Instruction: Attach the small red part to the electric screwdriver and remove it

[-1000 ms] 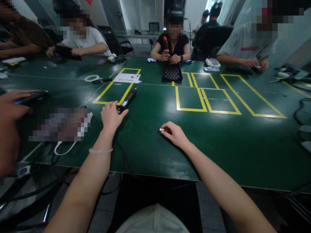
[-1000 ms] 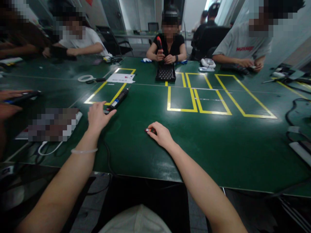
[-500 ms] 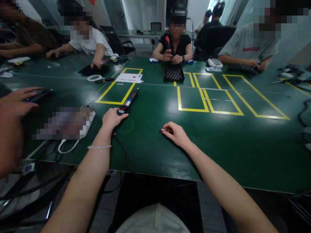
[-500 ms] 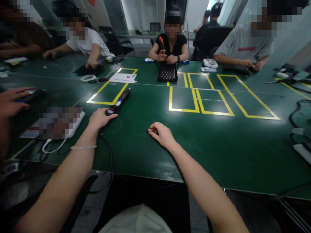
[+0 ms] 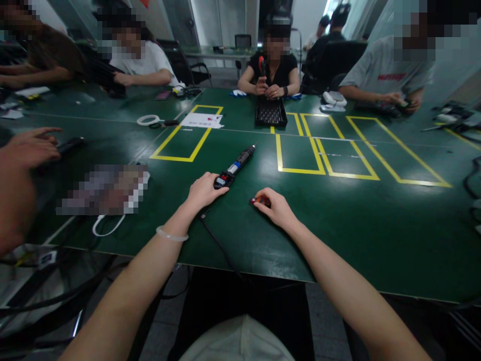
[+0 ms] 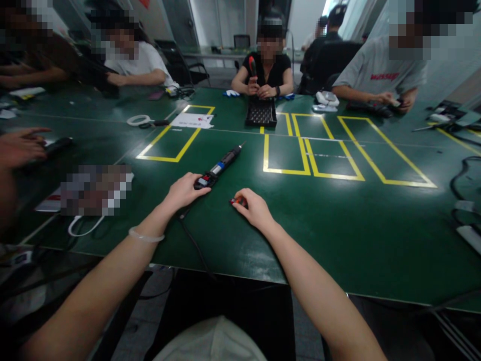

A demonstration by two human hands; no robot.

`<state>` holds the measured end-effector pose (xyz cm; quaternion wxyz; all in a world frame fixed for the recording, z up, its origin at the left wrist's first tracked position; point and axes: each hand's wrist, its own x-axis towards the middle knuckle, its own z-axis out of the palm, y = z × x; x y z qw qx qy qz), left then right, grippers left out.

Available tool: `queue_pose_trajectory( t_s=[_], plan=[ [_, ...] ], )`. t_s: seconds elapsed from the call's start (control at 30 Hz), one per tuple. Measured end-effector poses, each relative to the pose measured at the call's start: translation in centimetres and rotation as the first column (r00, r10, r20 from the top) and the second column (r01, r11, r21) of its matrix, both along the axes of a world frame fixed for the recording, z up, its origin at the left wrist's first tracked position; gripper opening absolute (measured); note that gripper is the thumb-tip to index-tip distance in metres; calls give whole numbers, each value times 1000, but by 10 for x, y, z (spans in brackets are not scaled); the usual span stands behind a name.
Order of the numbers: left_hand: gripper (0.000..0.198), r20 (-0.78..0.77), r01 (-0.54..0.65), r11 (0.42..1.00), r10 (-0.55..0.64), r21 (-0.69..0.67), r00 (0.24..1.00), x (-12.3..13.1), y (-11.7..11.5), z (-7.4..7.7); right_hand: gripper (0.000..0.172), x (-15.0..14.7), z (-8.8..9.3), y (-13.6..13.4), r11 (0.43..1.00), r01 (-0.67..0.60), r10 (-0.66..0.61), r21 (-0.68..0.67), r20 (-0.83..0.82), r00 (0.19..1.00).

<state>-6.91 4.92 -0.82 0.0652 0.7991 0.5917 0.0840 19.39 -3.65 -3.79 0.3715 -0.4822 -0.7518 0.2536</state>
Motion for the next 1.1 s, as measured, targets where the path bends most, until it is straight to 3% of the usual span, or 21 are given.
queue_pose_trajectory(
  t_s=[0.27, 0.47, 0.63, 1.1],
  plan=[
    [54, 64, 248, 969, -247, -16, 967, 35, -23, -1, 6, 1, 2, -2, 993, 28, -38, 114, 86, 996],
    [57, 70, 349, 936, -346, -37, 936, 46, -33, -3, 5, -2, 4, -3, 973, 34, -96, 228, 266, 959],
    [56, 94, 383, 922, -377, -52, 921, 49, -36, -1, 8, -6, 0, -2, 958, 7, -123, 288, 387, 914],
    [54, 116, 389, 920, -382, -42, 917, 50, -39, 2, 8, -3, 4, -2, 957, -33, -96, 288, 425, 900]
  ],
)
